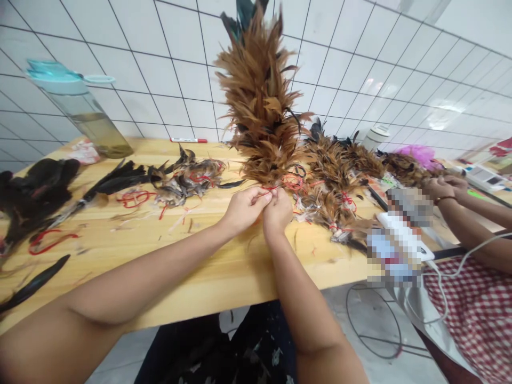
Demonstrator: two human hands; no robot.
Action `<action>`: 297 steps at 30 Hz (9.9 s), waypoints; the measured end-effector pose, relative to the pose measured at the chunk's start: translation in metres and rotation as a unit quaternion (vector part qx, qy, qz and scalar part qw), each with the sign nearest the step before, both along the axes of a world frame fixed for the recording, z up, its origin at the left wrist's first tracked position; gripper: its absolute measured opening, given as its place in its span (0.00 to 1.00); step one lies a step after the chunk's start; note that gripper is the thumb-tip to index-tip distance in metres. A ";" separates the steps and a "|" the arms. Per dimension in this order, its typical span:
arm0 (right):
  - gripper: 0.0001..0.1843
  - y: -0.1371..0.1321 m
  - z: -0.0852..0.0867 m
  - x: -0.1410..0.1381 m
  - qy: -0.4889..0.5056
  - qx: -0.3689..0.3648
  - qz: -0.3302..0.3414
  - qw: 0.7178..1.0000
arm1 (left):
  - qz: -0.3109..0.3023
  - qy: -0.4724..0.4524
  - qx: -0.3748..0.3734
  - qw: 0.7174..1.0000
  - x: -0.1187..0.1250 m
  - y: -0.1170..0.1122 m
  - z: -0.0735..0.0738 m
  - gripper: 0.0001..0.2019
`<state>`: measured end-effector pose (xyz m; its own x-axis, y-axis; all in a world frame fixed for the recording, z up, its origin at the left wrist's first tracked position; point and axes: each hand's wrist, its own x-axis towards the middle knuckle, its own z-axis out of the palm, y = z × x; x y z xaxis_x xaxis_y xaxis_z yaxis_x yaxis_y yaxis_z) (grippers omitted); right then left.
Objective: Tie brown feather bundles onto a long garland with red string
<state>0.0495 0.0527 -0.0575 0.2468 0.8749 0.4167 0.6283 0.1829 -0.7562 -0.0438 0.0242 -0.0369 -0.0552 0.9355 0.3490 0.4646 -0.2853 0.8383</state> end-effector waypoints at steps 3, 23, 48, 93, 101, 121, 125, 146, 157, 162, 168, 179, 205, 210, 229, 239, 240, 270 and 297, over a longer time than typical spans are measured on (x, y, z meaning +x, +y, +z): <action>0.12 0.000 -0.002 -0.004 0.030 -0.007 0.016 0.999 | -0.001 0.017 0.024 1.000 -0.002 0.001 0.001 0.10; 0.16 -0.002 -0.011 -0.018 -0.033 -0.005 0.031 0.999 | 0.084 0.016 -0.011 0.996 -0.015 0.023 -0.011 0.15; 0.17 0.000 -0.017 -0.021 -0.183 0.026 0.016 0.983 | 0.193 0.033 -0.078 0.977 -0.016 0.026 -0.014 0.18; 0.13 -0.018 0.106 0.040 -0.553 0.223 0.294 0.748 | -0.281 -0.333 -0.296 0.850 -0.045 -0.002 0.042 0.08; 0.09 -0.011 0.119 0.018 -0.622 0.152 0.305 0.705 | -0.269 -0.378 -0.265 0.845 -0.059 -0.002 0.051 0.13; 0.16 -0.001 0.158 0.039 -0.681 0.102 0.204 0.696 | -0.261 -0.179 -0.090 0.944 -0.067 0.012 0.036 0.11; 0.16 0.005 0.157 0.052 -0.671 0.084 0.147 0.722 | -0.172 0.051 0.071 0.981 -0.057 0.005 0.043 0.08; 0.18 -0.012 0.157 0.040 -0.511 -0.052 0.301 0.803 | -0.145 -0.454 -0.039 0.878 -0.053 -0.001 0.057 0.12; 0.17 -0.012 0.158 0.042 -0.475 -0.095 0.299 0.822 | -0.139 -0.167 0.083 0.973 -0.070 -0.010 0.071 0.03; 0.17 -0.014 0.159 0.039 -0.487 -0.104 0.290 0.817 | -0.105 -0.106 0.136 0.979 -0.074 -0.013 0.076 0.02; 0.17 -0.015 0.158 0.035 -0.493 -0.109 0.305 0.808 | -0.049 -0.124 0.189 0.973 -0.076 -0.008 0.075 0.04; 0.18 -0.017 0.158 0.036 -0.497 -0.110 0.312 0.802 | -0.080 -0.223 0.172 0.956 -0.076 -0.006 0.075 0.06; 0.16 -0.024 0.157 0.044 -0.438 -0.127 0.396 0.797 | -0.265 -0.554 -0.055 0.787 -0.065 -0.002 0.067 0.19; 0.19 -0.020 0.152 0.047 -0.394 -0.122 0.426 0.805 | -0.266 -0.553 -0.038 0.788 -0.066 -0.001 0.064 0.17; 0.25 -0.022 0.151 0.049 -0.229 -0.132 0.378 0.887 | -0.129 -0.145 0.078 0.978 -0.060 -0.022 0.079 0.15; 0.24 -0.027 0.155 0.045 -0.234 -0.139 0.358 0.893 | -0.176 -0.386 0.004 0.906 -0.057 -0.017 0.078 0.07; 0.24 -0.027 0.155 0.045 -0.235 -0.141 0.355 0.894 | -0.179 -0.418 -0.005 0.891 -0.058 -0.018 0.080 0.08; 0.25 -0.030 0.153 0.031 -0.234 -0.205 0.365 0.878 | -0.008 -0.183 0.129 0.975 -0.070 -0.021 0.092 0.03; 0.25 -0.037 0.153 0.035 -0.251 -0.202 0.379 0.867 | -0.078 -0.302 0.057 0.948 -0.074 -0.019 0.093 0.03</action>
